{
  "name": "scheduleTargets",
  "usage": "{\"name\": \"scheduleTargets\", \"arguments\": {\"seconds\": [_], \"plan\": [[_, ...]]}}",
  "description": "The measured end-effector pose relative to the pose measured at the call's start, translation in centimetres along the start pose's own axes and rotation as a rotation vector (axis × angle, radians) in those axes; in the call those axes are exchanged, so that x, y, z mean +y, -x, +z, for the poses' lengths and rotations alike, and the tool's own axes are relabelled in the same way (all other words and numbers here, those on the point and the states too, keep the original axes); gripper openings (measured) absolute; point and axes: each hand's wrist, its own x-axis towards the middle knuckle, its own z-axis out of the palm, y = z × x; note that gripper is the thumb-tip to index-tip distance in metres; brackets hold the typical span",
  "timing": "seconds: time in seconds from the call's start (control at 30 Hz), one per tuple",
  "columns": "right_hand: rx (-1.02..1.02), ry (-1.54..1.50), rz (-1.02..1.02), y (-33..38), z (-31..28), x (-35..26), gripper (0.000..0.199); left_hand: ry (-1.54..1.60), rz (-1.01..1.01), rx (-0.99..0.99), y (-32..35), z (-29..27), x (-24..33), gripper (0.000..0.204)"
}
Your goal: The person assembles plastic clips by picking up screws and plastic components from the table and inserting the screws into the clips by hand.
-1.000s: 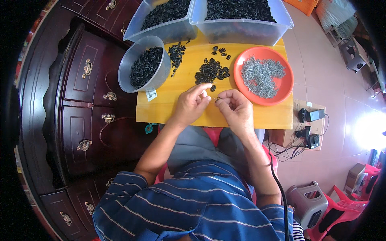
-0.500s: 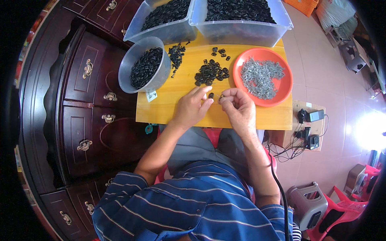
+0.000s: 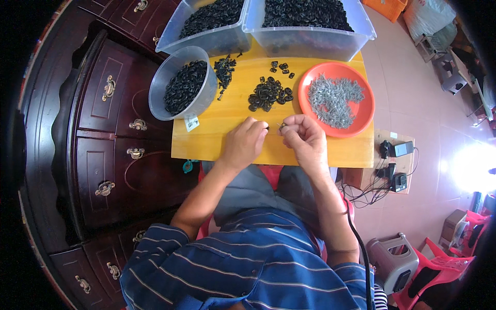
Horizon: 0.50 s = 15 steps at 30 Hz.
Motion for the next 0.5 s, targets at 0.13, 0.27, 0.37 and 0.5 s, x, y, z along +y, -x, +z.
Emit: {"name": "scheduleTargets", "arguments": {"seconds": [0.13,0.27,0.37,0.5], "plan": [[0.008,-0.138,0.118,0.2,0.0,-0.4,0.016,0.059,-0.009,0.02,0.2,-0.5,0.0,0.007],[0.082,-0.272,0.161,0.3,0.0,-0.1,0.016,0.365,-0.063,0.067,0.1,-1.4,0.6,0.006],[0.101,-0.457,0.221,0.3,0.4,0.5,0.016,0.819,-0.305,-0.184,1.0,-1.9,2.7,0.009],[0.058,-0.539,0.262,0.8,1.4,1.3,0.016,0.853,-0.173,-0.213,2.4,-0.4,4.8,0.004]]}}
